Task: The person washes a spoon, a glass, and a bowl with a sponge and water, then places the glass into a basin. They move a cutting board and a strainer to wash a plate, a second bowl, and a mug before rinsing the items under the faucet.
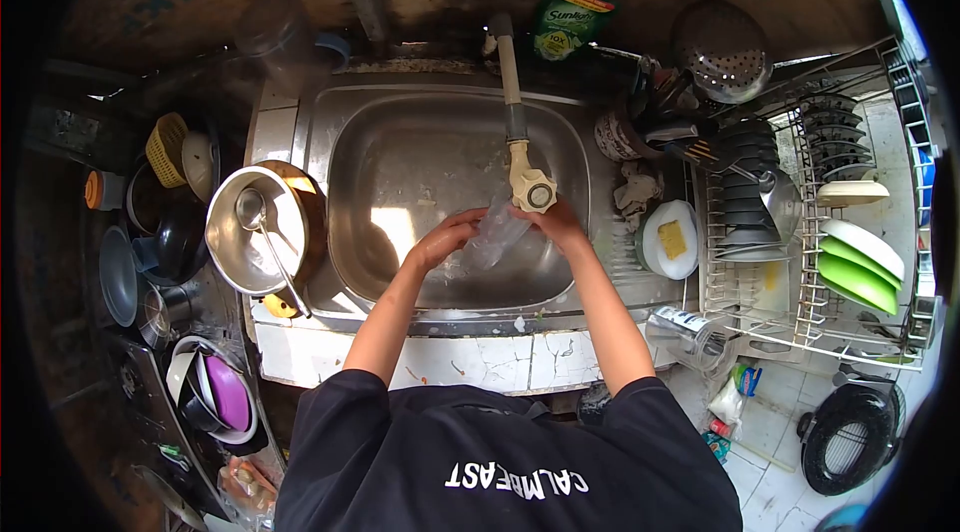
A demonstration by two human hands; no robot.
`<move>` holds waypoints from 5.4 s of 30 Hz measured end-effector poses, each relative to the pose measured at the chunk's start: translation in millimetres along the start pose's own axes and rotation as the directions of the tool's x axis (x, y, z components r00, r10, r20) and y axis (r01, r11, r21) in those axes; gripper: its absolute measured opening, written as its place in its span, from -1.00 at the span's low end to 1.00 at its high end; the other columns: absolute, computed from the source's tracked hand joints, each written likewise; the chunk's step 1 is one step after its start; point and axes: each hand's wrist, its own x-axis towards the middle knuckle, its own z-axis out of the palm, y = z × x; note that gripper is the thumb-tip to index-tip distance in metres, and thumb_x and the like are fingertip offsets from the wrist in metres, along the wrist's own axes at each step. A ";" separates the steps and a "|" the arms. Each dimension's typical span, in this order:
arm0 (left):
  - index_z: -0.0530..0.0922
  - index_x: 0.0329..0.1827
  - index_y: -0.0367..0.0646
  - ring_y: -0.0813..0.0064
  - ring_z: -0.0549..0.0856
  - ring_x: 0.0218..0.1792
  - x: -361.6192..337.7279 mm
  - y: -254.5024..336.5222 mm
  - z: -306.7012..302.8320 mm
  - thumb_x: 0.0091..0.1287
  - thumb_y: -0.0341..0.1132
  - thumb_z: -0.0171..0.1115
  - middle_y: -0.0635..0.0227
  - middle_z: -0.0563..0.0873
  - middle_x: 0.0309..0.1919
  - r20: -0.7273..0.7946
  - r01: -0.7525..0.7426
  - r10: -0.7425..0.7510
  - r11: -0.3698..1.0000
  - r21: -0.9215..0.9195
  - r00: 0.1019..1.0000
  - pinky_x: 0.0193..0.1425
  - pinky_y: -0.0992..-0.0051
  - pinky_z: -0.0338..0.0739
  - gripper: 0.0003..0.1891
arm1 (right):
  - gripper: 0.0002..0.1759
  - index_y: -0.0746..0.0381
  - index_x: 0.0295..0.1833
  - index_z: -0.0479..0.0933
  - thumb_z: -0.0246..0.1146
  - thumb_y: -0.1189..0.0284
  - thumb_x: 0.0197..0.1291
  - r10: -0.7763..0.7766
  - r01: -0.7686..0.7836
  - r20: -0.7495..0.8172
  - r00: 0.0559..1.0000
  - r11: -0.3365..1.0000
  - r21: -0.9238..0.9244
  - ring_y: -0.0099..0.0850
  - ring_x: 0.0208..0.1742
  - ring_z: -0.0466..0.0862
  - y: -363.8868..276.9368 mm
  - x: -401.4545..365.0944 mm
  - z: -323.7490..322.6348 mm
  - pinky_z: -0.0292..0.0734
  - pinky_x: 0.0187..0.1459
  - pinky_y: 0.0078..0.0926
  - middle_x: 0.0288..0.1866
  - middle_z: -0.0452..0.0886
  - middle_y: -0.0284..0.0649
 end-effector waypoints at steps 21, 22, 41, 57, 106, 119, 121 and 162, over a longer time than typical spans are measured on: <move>0.38 0.24 -0.11 0.27 0.65 -0.18 30.2 53.2 51.1 0.57 -0.06 -0.33 0.22 0.61 0.02 0.020 0.066 -0.066 0.820 -0.569 0.998 -0.18 0.35 0.54 -0.57 | -0.29 0.23 0.38 0.20 0.31 0.21 0.22 0.159 -0.018 -0.118 0.980 0.665 0.747 -0.53 -0.18 0.52 51.0 26.4 6.6 0.47 -0.20 -0.53 0.10 0.45 -0.27; 0.37 0.25 -0.10 0.27 0.64 -0.18 22.0 46.2 49.3 0.56 0.00 -0.31 0.23 0.60 0.01 -0.048 0.047 -0.093 0.810 -0.584 0.994 -0.19 0.35 0.53 -0.55 | -0.28 0.25 0.39 0.16 0.32 0.32 0.20 0.158 0.019 -0.157 0.975 0.642 0.766 -0.53 -0.18 0.54 48.2 15.2 13.3 0.49 -0.17 -0.52 0.07 0.45 -0.30; 0.49 0.19 -0.03 -0.01 0.54 0.11 -176.7 88.9 41.3 -0.08 -0.46 0.48 0.03 0.48 0.12 -0.331 -0.061 0.707 0.466 0.882 0.625 0.15 0.23 0.50 -0.34 | -0.34 0.27 0.40 0.19 0.25 0.49 0.21 -0.047 0.052 -0.038 0.998 0.987 0.152 -0.31 -0.01 0.66 40.0 -102.4 77.6 0.65 -0.13 -0.45 0.27 0.45 0.02; 0.49 0.16 -0.12 0.21 0.61 0.09 -325.0 83.5 38.0 -0.06 -0.30 0.50 0.18 0.57 0.09 -0.566 -0.242 0.713 0.686 0.687 0.415 0.20 0.35 0.48 -0.37 | -0.47 0.23 0.40 0.20 0.12 0.41 0.36 -0.003 0.007 -0.041 0.999 0.995 0.104 -0.44 -0.07 0.63 27.8 -110.0 96.7 0.58 -0.17 -0.49 0.20 0.50 -0.15; 0.47 0.19 -0.32 0.00 0.54 0.15 -726.5 -12.3 -481.3 -0.03 -0.13 0.52 -0.13 0.55 0.08 -0.772 0.136 0.168 0.985 0.106 -0.613 0.24 0.25 0.42 -0.27 | -0.58 0.30 0.23 0.42 0.21 0.33 0.35 0.101 0.014 0.825 0.556 0.991 -0.131 -0.55 -0.17 0.63 -199.2 -156.9 572.0 0.50 -0.21 -0.61 -0.08 0.65 -0.25; 0.50 0.09 -0.41 -0.12 0.61 0.07 -705.0 -72.6 -620.8 0.08 -0.24 0.27 -0.24 0.63 -0.02 -0.893 0.405 0.043 0.900 -0.160 -0.449 0.21 0.16 0.48 -0.47 | -0.56 0.31 0.23 0.42 0.22 0.30 0.35 0.242 -0.047 0.687 0.686 0.956 -0.290 -0.55 -0.16 0.64 -204.2 -125.6 573.1 0.53 -0.22 -0.60 -0.09 0.66 -0.24; 0.46 0.20 -0.42 -0.08 0.59 0.13 -709.4 -60.9 -610.3 0.10 -0.19 0.24 -0.24 0.62 0.03 -0.907 0.401 0.003 0.897 -0.183 -0.422 0.25 0.22 0.46 -0.38 | -0.61 0.29 0.22 0.44 0.19 0.35 0.36 0.193 0.001 0.703 0.684 0.964 -0.266 -0.54 -0.15 0.67 -202.3 -121.2 575.8 0.55 -0.23 -0.60 -0.10 0.67 -0.26; 0.52 -0.21 -0.21 0.54 0.60 -0.38 -851.7 95.7 -524.1 0.20 -0.42 0.10 0.43 0.56 -0.39 -0.977 -0.130 0.210 0.968 0.213 -0.034 -0.36 0.53 0.49 -0.86 | -0.63 0.26 0.15 0.49 0.21 0.31 0.31 -0.105 0.044 0.549 0.829 0.991 0.123 -0.47 -0.13 0.69 -182.1 -213.0 546.5 0.58 -0.04 -0.49 -0.12 0.70 -0.18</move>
